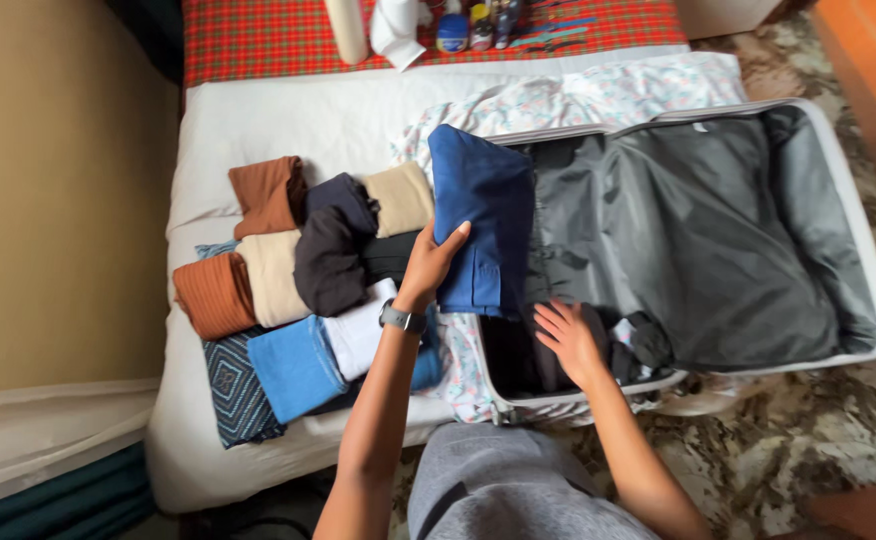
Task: The person places folded clothes into an open suitcase on a bed. They pick up items one at a time from a pile on the bed and arrange them inside the suitcase, including socks, underwear, shirts, and pants.
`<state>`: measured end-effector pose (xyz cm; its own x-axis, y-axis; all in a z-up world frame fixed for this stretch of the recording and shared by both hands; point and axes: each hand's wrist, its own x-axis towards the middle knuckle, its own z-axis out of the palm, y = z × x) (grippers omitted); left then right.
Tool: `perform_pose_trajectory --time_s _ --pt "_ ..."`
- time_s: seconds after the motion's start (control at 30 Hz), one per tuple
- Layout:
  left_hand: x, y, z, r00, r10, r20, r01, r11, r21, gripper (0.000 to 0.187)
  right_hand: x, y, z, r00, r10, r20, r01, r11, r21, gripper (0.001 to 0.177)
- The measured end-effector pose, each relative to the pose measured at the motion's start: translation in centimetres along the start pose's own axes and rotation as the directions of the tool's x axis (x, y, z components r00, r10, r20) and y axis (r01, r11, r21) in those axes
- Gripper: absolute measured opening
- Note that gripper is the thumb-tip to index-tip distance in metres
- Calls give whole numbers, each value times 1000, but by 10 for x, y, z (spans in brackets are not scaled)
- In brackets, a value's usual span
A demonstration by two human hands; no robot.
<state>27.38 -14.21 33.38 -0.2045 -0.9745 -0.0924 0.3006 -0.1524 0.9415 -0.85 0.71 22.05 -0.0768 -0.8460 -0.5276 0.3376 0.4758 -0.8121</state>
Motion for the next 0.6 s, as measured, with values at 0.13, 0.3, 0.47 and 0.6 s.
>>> perform_pose_trajectory --time_s 0.13,0.3,0.47,0.6 --pt "-47 15 56 994 -92 52 100 980 -171 48 2 -37 29 974 -53 218 -30 933 360 60" --pt "-93 -3 103 980 -175 91 194 939 -282 49 -10 -45 33 949 -92 301 -74 864 497 64" --pt "-123 -28 124 992 -123 -3 123 991 -55 57 -20 -37 6 937 -51 346 -143 847 512 68" --pt "-146 -38 130 987 -96 -126 120 973 197 63 -29 -32 -3 904 -33 426 -222 817 533 71"
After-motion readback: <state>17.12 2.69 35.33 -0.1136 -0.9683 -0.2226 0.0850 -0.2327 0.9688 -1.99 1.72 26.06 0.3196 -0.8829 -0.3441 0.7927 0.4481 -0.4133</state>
